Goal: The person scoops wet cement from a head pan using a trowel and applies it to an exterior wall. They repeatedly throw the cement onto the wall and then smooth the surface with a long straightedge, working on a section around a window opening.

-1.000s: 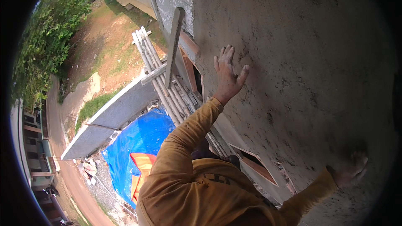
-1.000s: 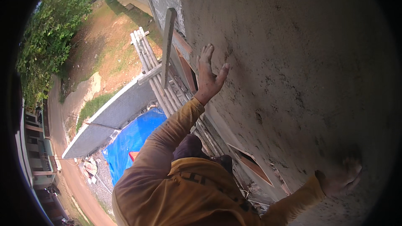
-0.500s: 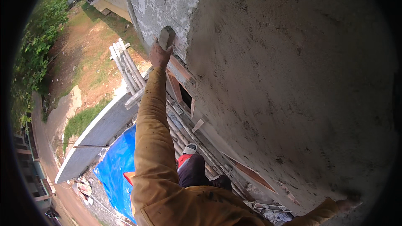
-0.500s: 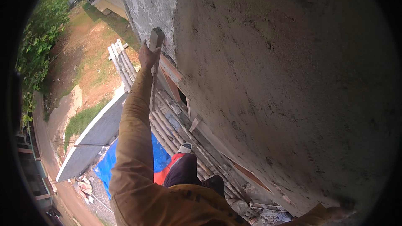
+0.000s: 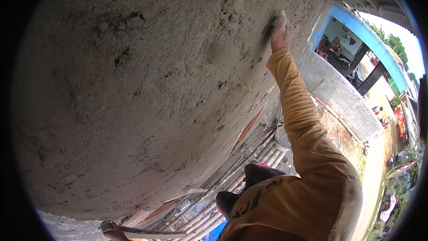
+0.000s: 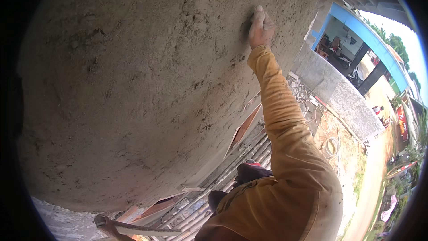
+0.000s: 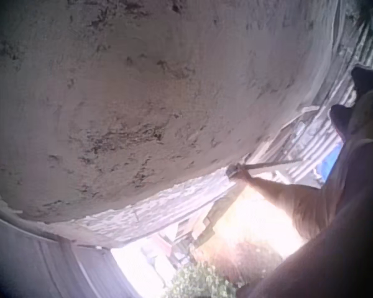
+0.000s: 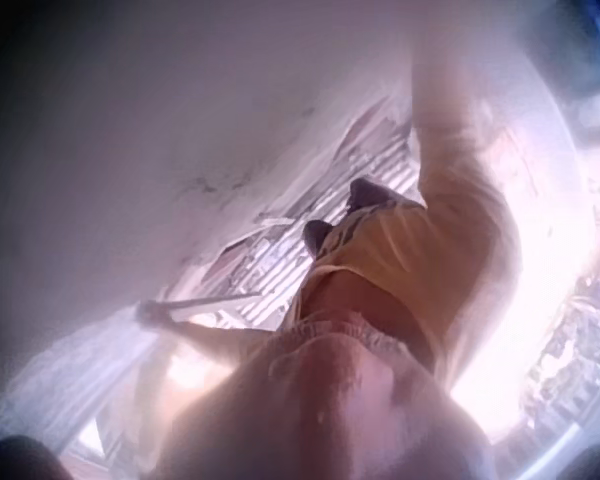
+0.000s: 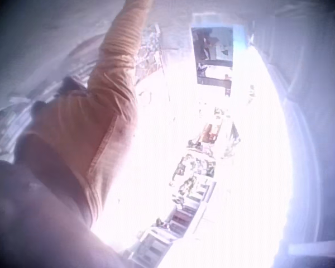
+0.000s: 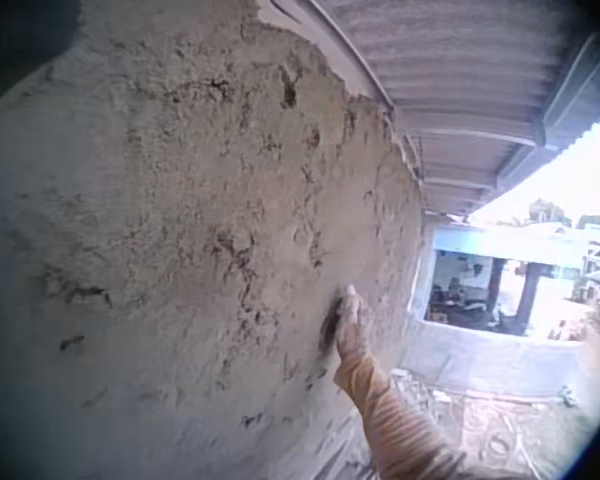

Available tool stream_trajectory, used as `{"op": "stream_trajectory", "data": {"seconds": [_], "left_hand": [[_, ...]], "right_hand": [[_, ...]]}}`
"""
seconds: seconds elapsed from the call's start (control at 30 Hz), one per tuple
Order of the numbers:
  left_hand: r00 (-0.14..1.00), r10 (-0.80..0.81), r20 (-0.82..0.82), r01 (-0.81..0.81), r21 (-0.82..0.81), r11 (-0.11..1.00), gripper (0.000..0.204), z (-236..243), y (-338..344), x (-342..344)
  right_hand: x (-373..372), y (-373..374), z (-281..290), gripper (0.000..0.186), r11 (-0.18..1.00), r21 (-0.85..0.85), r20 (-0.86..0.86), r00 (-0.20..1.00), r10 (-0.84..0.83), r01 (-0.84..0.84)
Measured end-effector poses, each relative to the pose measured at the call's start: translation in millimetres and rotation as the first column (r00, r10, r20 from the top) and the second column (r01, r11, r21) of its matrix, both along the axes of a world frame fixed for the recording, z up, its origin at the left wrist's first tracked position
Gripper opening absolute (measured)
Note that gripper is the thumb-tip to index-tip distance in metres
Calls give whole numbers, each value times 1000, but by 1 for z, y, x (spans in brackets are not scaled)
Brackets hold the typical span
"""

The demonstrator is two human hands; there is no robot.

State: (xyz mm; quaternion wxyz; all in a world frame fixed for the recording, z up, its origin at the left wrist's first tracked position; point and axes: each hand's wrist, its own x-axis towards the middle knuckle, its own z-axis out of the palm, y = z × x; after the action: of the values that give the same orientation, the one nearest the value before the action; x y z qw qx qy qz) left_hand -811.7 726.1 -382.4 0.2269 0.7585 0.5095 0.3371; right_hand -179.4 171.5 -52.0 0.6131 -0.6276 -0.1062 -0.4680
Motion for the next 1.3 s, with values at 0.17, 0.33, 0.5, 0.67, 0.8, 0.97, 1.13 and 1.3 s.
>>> {"op": "stream_trajectory", "data": {"seconds": [0.17, 0.33, 0.5, 0.67, 0.8, 0.97, 1.13, 1.3], "left_hand": [[981, -171, -95, 195, 497, 845, 32, 22, -181, 83], [942, -334, -33, 335, 151, 930, 42, 60, -281, 116], [776, -607, 172, 621, -43, 783, 38, 135, -352, 192], [503, -853, 137, 827, 210, 521, 76, 158, -429, 284], [192, -949, 251, 977, 46, 210, 88, 189, -497, 379], [-247, -940, 235, 949, 256, -185, 85, 215, -574, 480], [-542, -831, 125, 818, 306, -488, 76, 227, -640, 539], [-707, -707, -27, 692, 182, -699, 48, 223, -660, 574]], "right_hand": [[-19, -3, 6, 46, 995, -98, -27, 999, -36, 33], [-27, -13, 5, 47, 976, -212, -53, 998, 41, -51], [-29, -38, 0, 49, 898, -270, -176, 935, 308, -347], [-44, -125, -99, 50, 856, -293, -382, 873, 304, -427], [-73, -246, -271, 62, 901, -125, -955, 297, 4, -415], [-86, -279, -365, 94, 853, 518, -782, -437, 444, -61], [-8, -302, -393, 98, 681, 701, -659, -173, 732, 209], [42, -321, -442, 69, 571, 780, -603, 67, 795, 257]]}}
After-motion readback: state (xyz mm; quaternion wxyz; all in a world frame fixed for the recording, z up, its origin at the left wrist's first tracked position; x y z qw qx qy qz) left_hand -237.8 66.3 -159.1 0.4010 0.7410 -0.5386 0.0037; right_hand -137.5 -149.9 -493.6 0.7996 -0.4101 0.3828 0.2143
